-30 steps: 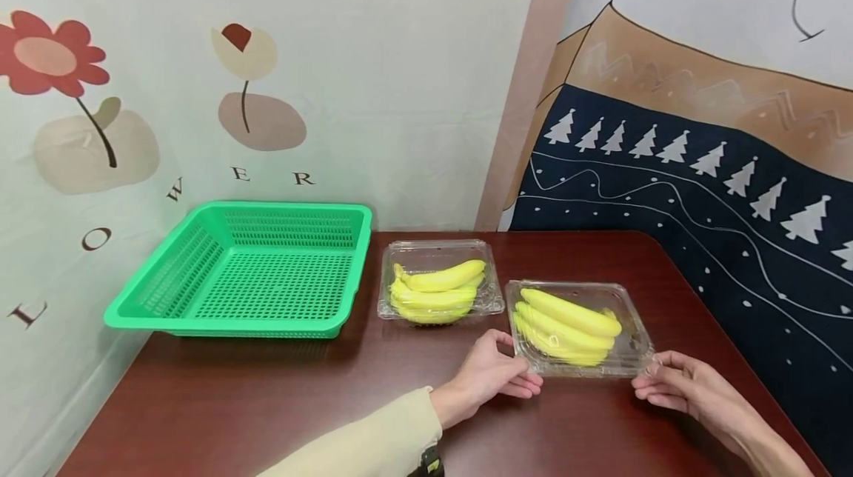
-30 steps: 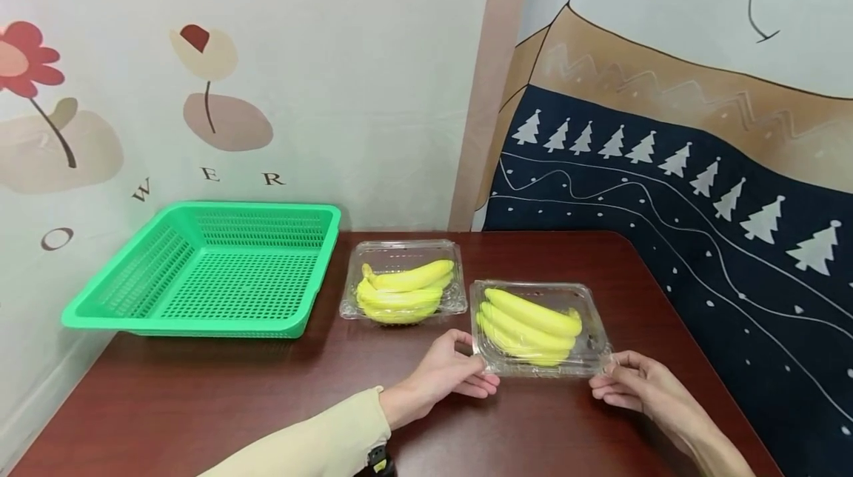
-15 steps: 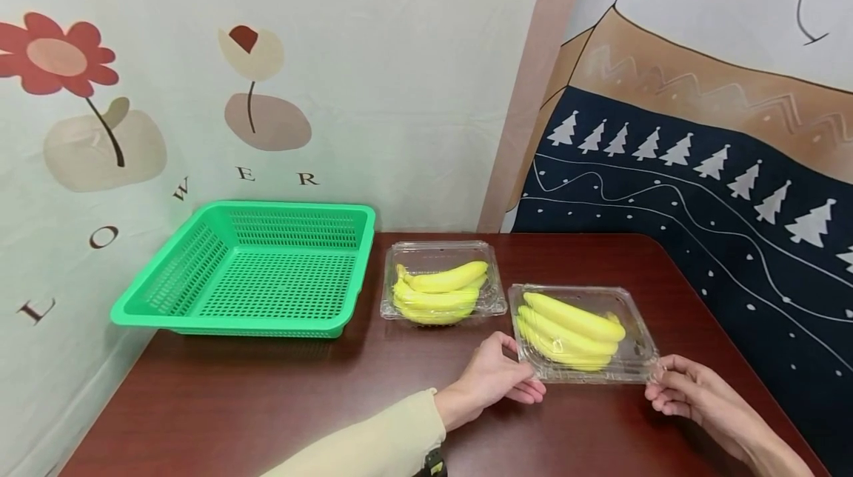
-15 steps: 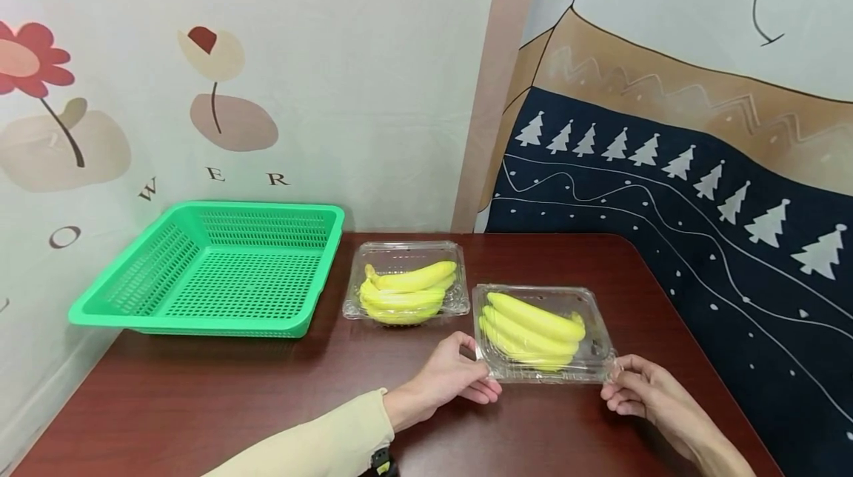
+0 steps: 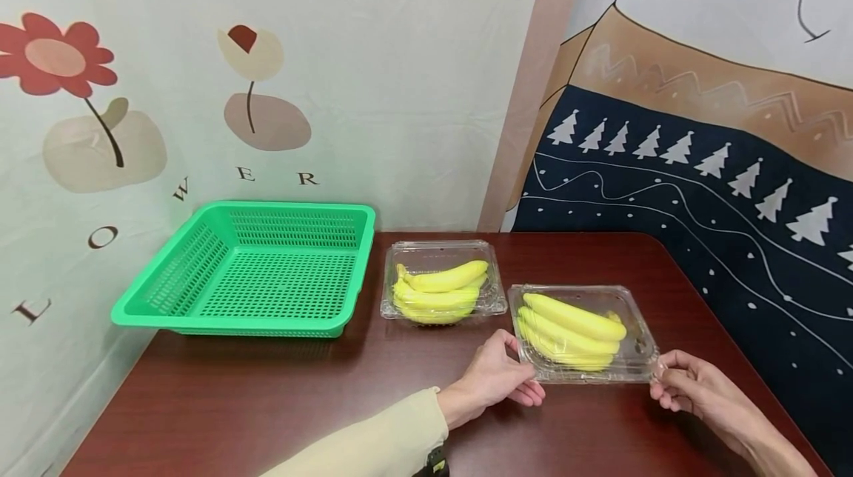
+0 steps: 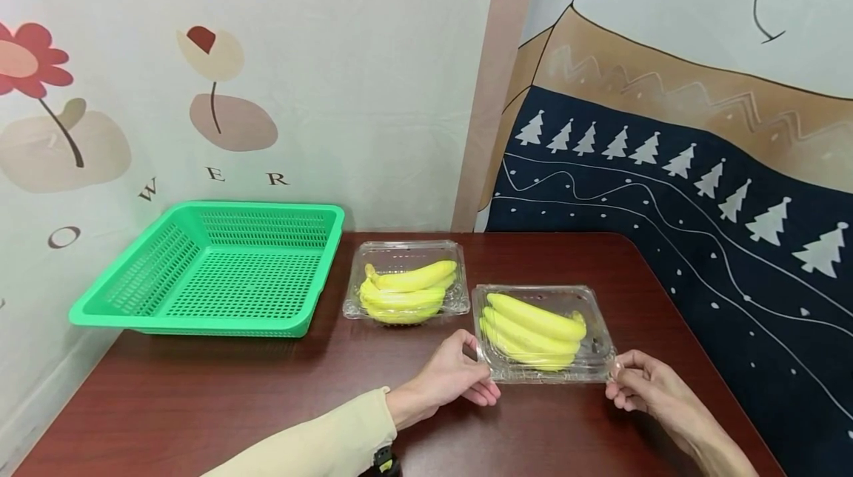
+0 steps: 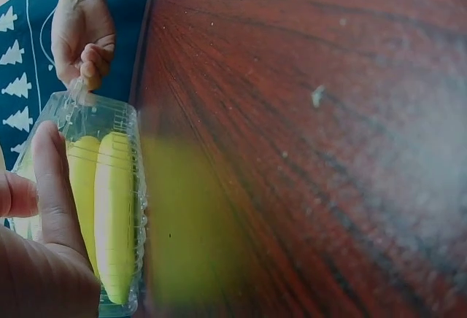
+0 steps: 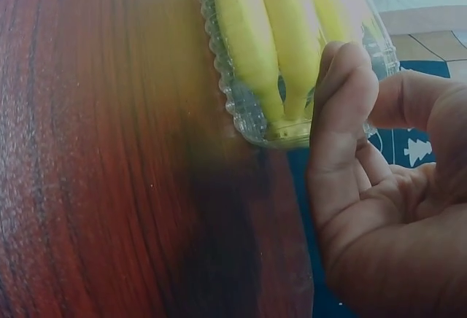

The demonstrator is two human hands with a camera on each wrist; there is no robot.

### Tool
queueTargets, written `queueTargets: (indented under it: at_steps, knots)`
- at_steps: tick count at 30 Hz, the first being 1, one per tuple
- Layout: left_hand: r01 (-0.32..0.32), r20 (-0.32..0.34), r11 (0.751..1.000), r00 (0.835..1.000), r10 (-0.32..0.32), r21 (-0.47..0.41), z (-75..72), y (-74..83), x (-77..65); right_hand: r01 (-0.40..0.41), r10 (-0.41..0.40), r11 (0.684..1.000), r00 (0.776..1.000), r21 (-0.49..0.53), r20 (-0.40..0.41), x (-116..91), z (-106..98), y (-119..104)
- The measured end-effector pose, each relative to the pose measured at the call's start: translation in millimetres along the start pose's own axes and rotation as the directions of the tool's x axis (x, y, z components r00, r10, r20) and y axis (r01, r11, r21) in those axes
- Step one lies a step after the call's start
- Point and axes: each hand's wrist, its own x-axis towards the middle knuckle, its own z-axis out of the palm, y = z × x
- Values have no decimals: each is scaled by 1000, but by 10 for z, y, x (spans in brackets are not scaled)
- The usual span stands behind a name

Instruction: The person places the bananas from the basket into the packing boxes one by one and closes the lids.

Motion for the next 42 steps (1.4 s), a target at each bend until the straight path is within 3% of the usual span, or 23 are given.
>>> queueTargets:
  at_steps: [8,19,24,26,34,42]
  knots:
    - [-4,13,1000,1000,3,20,-12,25,0,18,-23,998,997,-60,-75,23,35,20]
    - [-19,-13,999,1000,18,-34,-30,8,10,-132,129,990,989,-40,-78,46,28,-51]
    - [-12,-27,999,1000,11,-43,-45,-12,0,-111,112,994,992,15,-50,38,8,-33]
    - [-14,-34,999,999,13,-38,-51,-16,-6,-118,118,993,989,4,-85,38,21,-27]
    - [-63,-22,997,998,64,50,-120,-20,-65,-127,68,974,954,-187,-293,52,118,-29]
    - [-138,2,964,990,141,226,-263,8,-154,-123,-76,887,912,-446,-403,40,143,-85]
